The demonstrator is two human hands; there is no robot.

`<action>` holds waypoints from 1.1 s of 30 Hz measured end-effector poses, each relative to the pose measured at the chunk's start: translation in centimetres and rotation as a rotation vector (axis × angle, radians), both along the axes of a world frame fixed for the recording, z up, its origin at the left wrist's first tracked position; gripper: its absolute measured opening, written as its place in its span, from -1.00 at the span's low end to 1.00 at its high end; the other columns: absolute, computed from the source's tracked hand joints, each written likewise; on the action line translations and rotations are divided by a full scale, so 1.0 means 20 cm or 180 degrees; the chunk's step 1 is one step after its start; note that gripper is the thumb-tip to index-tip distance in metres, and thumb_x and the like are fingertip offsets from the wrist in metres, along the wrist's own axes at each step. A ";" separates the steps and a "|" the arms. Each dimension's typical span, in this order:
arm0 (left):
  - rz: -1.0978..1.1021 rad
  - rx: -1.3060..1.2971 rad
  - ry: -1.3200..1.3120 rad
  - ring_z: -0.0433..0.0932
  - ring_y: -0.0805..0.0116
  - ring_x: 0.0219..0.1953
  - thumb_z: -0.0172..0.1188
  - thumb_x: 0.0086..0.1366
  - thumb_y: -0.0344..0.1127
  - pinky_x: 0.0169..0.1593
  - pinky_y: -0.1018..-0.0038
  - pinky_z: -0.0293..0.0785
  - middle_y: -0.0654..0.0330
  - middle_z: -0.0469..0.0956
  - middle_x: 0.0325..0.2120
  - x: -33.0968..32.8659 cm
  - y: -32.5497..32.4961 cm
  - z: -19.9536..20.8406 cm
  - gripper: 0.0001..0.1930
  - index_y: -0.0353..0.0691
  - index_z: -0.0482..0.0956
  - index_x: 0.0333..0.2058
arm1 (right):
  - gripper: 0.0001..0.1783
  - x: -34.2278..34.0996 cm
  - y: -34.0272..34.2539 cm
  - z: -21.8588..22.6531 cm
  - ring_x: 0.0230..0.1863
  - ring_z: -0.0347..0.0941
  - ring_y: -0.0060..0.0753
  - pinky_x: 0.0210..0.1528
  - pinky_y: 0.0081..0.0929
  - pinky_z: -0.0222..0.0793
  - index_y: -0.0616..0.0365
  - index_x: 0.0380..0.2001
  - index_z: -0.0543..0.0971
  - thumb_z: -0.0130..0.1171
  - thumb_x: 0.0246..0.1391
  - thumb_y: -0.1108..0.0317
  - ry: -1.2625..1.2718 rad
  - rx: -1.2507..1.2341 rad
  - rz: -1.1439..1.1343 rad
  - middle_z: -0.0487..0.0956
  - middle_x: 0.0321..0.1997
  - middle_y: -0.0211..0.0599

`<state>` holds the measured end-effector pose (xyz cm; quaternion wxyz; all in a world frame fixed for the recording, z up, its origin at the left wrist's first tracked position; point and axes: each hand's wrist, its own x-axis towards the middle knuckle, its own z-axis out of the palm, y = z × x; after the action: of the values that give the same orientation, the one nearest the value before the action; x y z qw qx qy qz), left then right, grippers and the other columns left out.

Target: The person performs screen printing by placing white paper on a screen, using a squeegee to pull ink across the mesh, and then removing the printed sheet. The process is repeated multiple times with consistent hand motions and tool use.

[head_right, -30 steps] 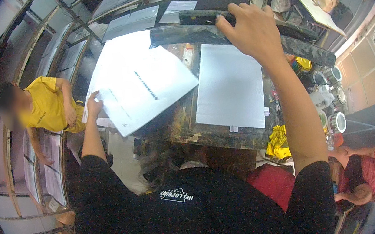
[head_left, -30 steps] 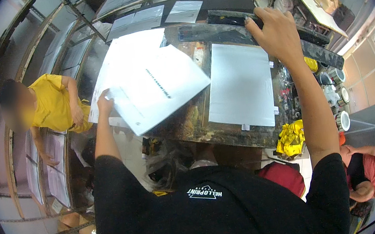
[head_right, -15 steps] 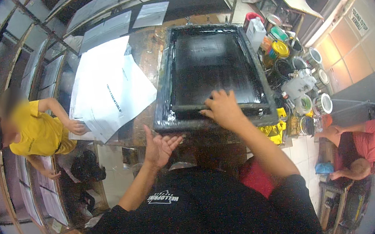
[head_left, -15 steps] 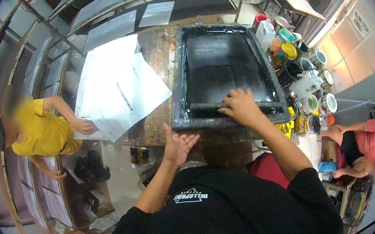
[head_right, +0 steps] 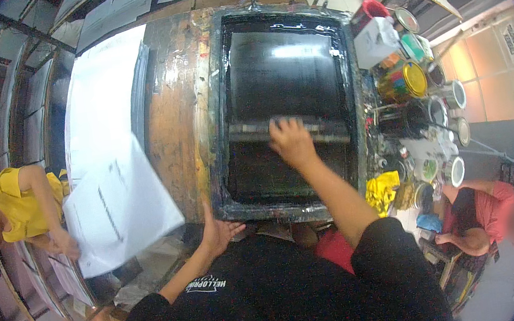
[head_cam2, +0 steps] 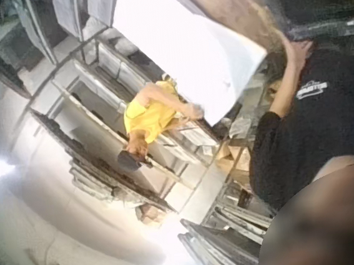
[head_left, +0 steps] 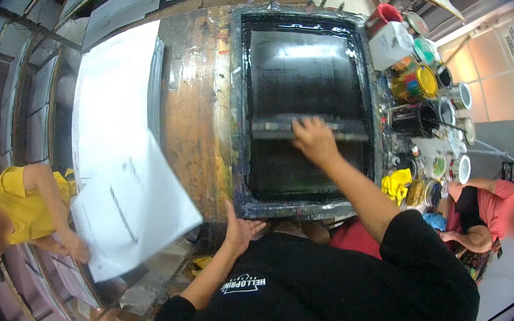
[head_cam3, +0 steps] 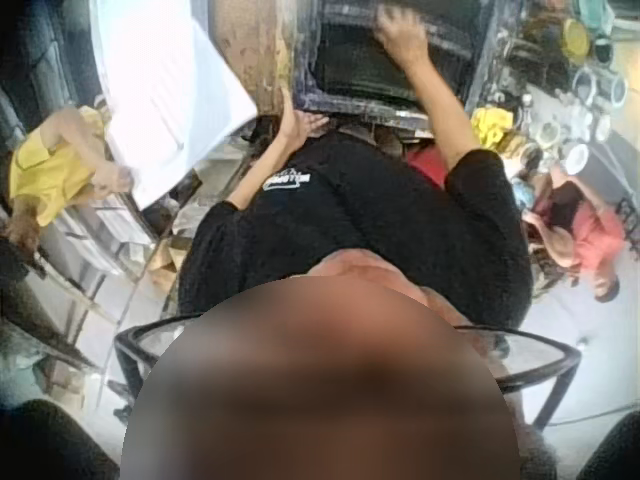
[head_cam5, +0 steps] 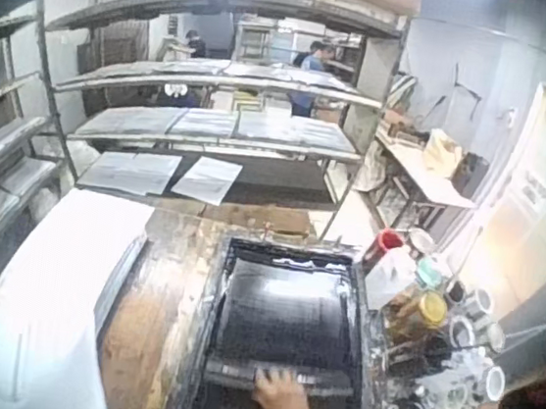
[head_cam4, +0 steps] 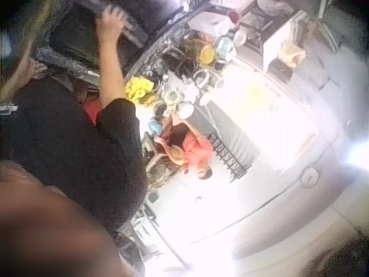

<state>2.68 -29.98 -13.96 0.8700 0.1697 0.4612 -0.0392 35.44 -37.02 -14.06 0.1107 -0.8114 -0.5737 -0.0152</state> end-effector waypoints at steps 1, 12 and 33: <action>-0.0054 -0.0055 -0.0030 0.10 -0.25 0.46 -0.31 0.15 0.77 0.43 -0.01 0.18 -0.26 0.05 0.44 -0.01 0.01 -0.02 0.29 -0.26 -0.22 0.50 | -0.36 0.15 0.13 -0.01 -0.01 0.49 -0.06 -0.01 -0.10 0.49 0.06 0.09 0.54 0.47 -0.08 0.12 -0.0108 0.0077 -0.0046 0.55 -0.09 -0.21; -0.0862 0.0106 -0.0804 0.09 -0.18 0.48 -0.42 0.24 0.68 0.52 -0.02 -0.01 -0.24 0.09 0.43 -0.13 0.09 0.08 0.22 -0.40 -0.18 0.47 | -0.49 1.27 0.97 0.22 -0.07 0.62 0.07 -0.13 0.03 0.52 -0.06 -0.10 0.63 0.09 0.25 -0.25 0.0089 -0.0192 0.0078 0.68 -0.16 -0.09; 0.0077 0.1952 -0.2224 0.42 -0.18 0.29 -0.39 0.28 0.65 0.42 -0.05 0.16 -0.28 0.45 0.22 -0.05 0.09 0.78 0.10 -0.39 0.24 0.28 | -0.58 -0.48 -0.34 1.22 -0.12 0.48 -0.02 0.04 0.01 0.38 0.16 -0.20 0.48 0.27 0.11 0.03 -0.0608 0.0531 0.0080 0.50 -0.34 -0.19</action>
<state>1.70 -28.14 1.55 0.8833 0.4167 0.1327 0.1687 25.89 -43.89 10.37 0.1228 -0.7870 -0.5885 -0.1386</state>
